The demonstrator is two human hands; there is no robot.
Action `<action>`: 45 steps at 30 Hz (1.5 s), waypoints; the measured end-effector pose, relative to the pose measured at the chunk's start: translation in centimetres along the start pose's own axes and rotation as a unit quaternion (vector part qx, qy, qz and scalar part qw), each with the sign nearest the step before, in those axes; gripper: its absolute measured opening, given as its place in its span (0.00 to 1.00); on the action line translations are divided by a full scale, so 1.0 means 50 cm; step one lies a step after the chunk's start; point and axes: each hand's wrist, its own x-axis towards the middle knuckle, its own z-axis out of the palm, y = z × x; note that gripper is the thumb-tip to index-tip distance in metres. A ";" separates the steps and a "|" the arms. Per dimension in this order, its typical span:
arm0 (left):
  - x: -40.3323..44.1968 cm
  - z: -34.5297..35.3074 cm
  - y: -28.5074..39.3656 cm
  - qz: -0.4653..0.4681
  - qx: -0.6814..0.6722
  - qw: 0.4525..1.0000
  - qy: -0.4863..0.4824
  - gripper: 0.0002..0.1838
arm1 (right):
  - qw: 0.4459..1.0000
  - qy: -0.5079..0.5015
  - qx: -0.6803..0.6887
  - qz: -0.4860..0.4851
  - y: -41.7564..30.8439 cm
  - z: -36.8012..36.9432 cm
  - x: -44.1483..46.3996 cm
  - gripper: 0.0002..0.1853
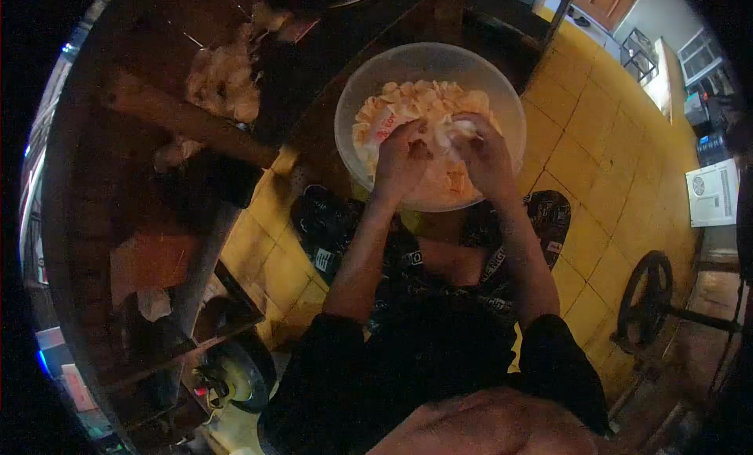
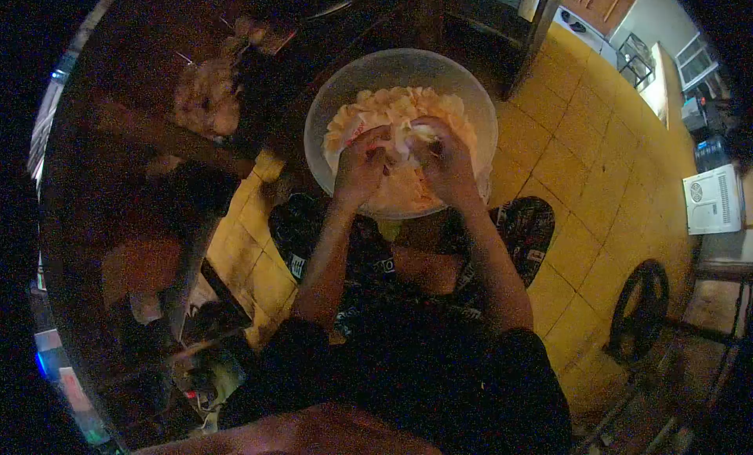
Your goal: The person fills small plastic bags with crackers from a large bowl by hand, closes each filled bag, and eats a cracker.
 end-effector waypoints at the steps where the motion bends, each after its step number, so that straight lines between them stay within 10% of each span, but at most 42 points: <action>1: 0.001 0.001 0.008 -0.084 -0.119 0.988 -0.047 0.24 | 0.998 -0.015 -0.054 -0.015 0.016 0.000 0.002 0.16; 7: -0.024 -0.009 0.001 0.107 -0.036 0.991 -0.067 0.29 | 0.985 -0.074 -0.155 0.018 0.025 0.006 -0.003 0.15; 17: -0.026 -0.002 -0.015 0.027 -0.150 0.988 -0.035 0.28 | 0.990 -0.121 -0.066 0.010 0.050 -0.006 -0.003 0.18; 22: -0.045 0.008 0.021 0.187 0.181 0.964 -0.047 0.26 | 0.983 -0.096 -0.150 0.042 0.037 0.002 -0.004 0.17; 39: -0.032 0.006 0.015 0.113 0.060 0.992 0.012 0.30 | 0.980 -0.159 0.097 0.074 0.044 0.003 -0.007 0.20; 45: -0.022 -0.001 -0.002 0.104 -0.015 0.994 -0.009 0.21 | 0.963 -0.134 -0.233 0.016 0.035 0.015 -0.010 0.23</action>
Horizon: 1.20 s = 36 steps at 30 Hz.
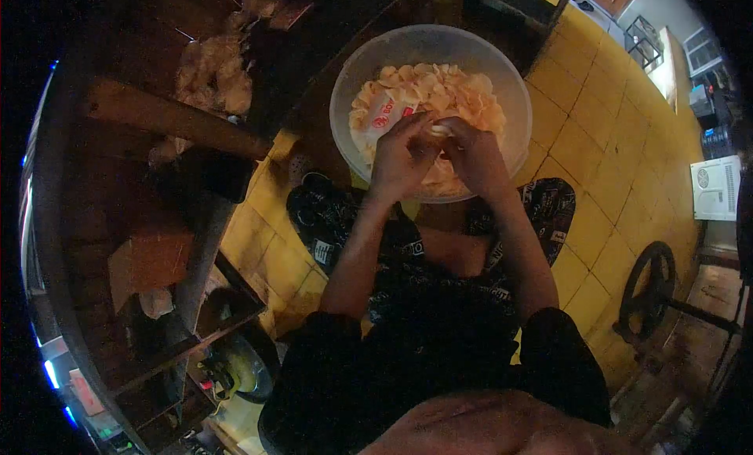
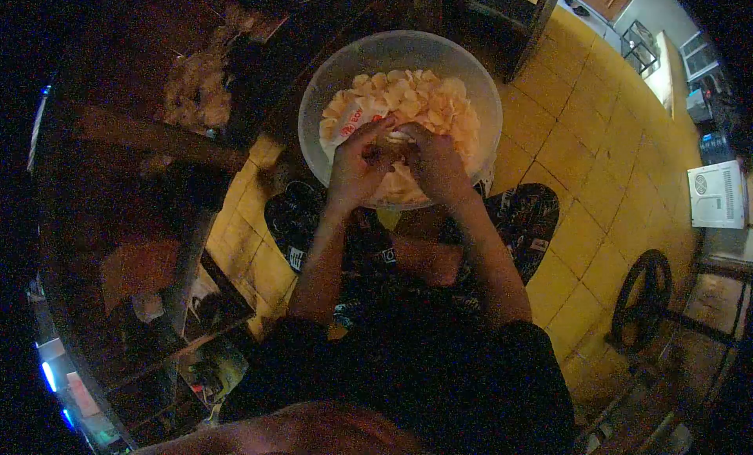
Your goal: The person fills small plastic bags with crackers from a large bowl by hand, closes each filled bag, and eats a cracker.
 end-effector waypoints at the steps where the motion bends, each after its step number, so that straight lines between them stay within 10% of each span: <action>1: -0.002 0.001 -0.003 -0.008 -0.066 0.998 0.000 0.20 | 1.000 0.018 0.000 -0.008 -0.007 -0.003 -0.004 0.21; 9: -0.012 -0.011 0.011 -0.075 -0.181 0.981 0.020 0.15 | 0.982 0.090 0.038 -0.162 0.039 0.018 0.009 0.16; 17: -0.012 -0.003 0.028 -0.045 -0.077 0.996 -0.006 0.14 | 0.990 0.065 -0.058 0.109 -0.030 -0.004 0.002 0.14; 21: -0.021 -0.001 -0.001 0.018 0.024 0.997 0.078 0.13 | 0.993 0.056 -0.083 0.063 0.001 -0.026 0.017 0.19; 26: -0.020 0.001 -0.011 0.010 0.046 0.982 0.185 0.10 | 0.962 -0.181 -0.197 -0.060 0.048 -0.114 0.142 0.42; 30: -0.013 -0.006 0.007 0.044 0.080 0.970 0.226 0.07 | 0.870 -0.169 -0.456 -0.083 0.135 -0.114 0.196 0.51; 36: -0.011 -0.003 0.001 -0.030 -0.010 0.977 0.211 0.08 | 0.781 -0.381 -0.478 0.130 0.060 -0.084 0.150 0.58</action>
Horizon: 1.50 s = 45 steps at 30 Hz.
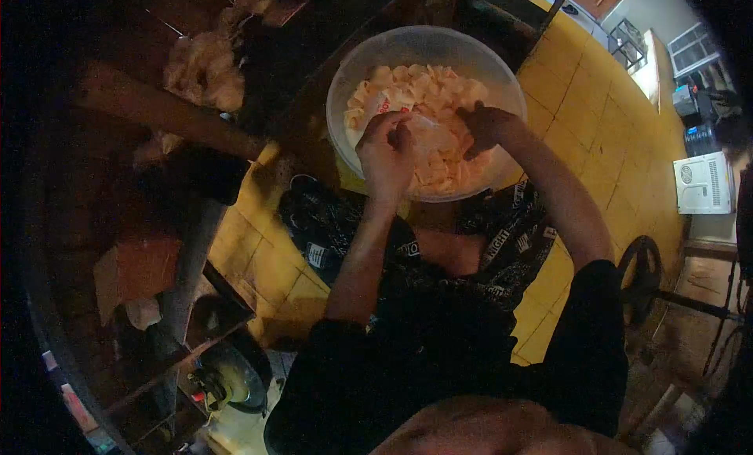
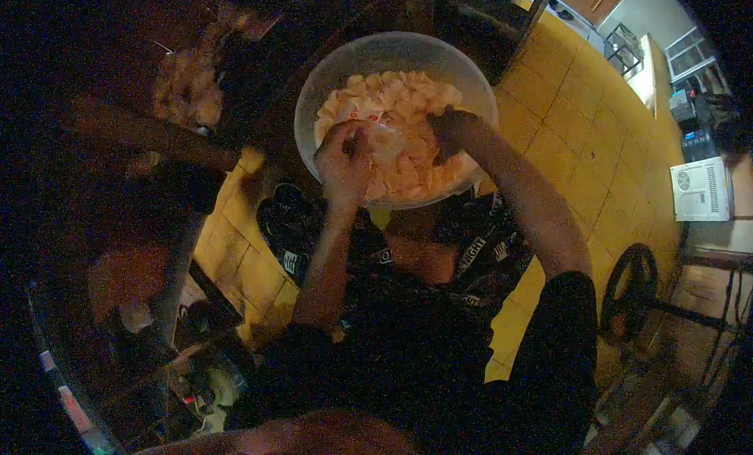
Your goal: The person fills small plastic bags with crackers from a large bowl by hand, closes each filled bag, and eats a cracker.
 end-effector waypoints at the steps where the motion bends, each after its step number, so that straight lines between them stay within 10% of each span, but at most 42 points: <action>1: 0.001 0.001 0.001 0.030 0.001 1.000 0.001 0.08 | 1.000 -0.009 -0.010 -0.009 -0.011 0.005 -0.012 0.54; 6: 0.008 -0.004 -0.024 0.138 0.045 0.989 -0.014 0.09 | 0.997 0.071 -0.021 0.015 -0.044 0.053 -0.024 0.39; 8: 0.006 -0.002 -0.022 0.124 0.047 0.991 -0.018 0.10 | 0.981 0.191 -0.007 -0.012 -0.039 0.066 -0.031 0.18; 15: 0.003 0.004 -0.031 -0.037 -0.010 0.999 -0.036 0.09 | 0.996 0.071 0.001 -0.052 -0.019 0.092 -0.018 0.30; 24: 0.006 0.006 -0.029 -0.019 -0.029 0.999 -0.042 0.13 | 0.950 0.259 0.160 -0.068 -0.053 0.061 -0.093 0.29; 29: 0.003 0.006 -0.021 0.022 -0.007 0.998 -0.058 0.17 | 0.747 0.481 0.443 -0.123 -0.004 0.053 -0.128 0.24; 30: 0.003 0.003 -0.003 0.042 0.042 0.995 -0.080 0.19 | 0.747 0.480 0.444 -0.122 -0.009 0.049 -0.143 0.24; 32: 0.004 0.004 0.009 0.063 0.089 0.989 -0.105 0.21 | 0.551 0.325 0.754 -0.148 -0.030 0.038 -0.167 0.21; 40: 0.006 -0.007 0.051 0.002 0.016 0.962 -0.274 0.25 | 0.625 0.356 0.682 -0.131 -0.106 0.060 -0.102 0.18; 44: 0.003 0.019 -0.012 -0.066 -0.226 0.949 -0.209 0.21 | 0.706 0.517 0.470 -0.116 -0.116 0.066 -0.089 0.15; 45: 0.009 0.010 0.000 0.027 -0.111 0.972 -0.206 0.20 | 0.706 0.518 0.469 -0.116 -0.116 0.064 -0.092 0.15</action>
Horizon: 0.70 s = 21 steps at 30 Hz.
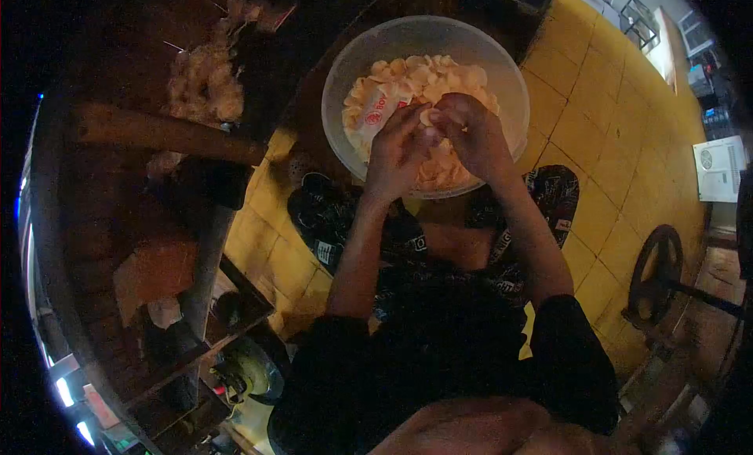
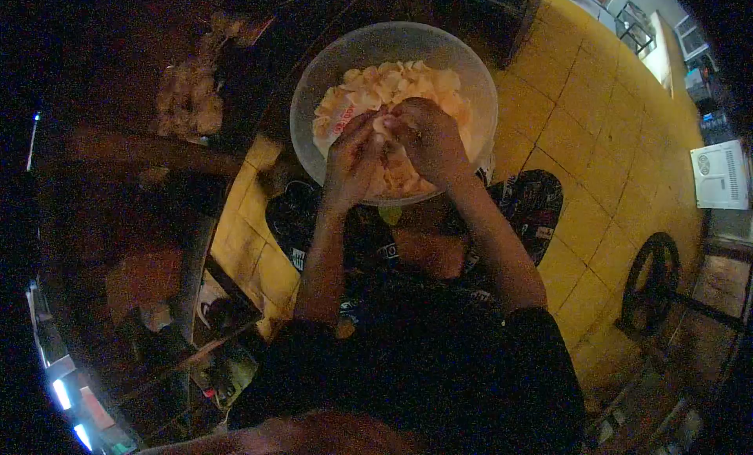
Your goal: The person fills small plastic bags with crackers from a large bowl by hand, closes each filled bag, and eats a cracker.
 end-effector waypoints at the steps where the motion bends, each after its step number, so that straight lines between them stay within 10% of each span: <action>1: -0.001 -0.006 0.010 0.065 0.135 0.989 -0.006 0.18 | 1.000 -0.006 0.016 0.011 -0.006 0.000 -0.004 0.14; 4: -0.009 0.002 0.011 -0.085 -0.030 0.996 0.004 0.17 | 1.000 0.008 -0.001 0.001 -0.010 0.005 -0.012 0.13; 10: 0.002 -0.003 -0.008 0.052 0.151 0.987 0.030 0.19 | 0.997 0.017 -0.042 -0.057 0.001 0.019 -0.020 0.17; 21: -0.012 0.005 0.014 -0.007 0.222 0.973 0.053 0.20 | 0.999 -0.003 -0.026 -0.046 -0.034 0.015 -0.026 0.25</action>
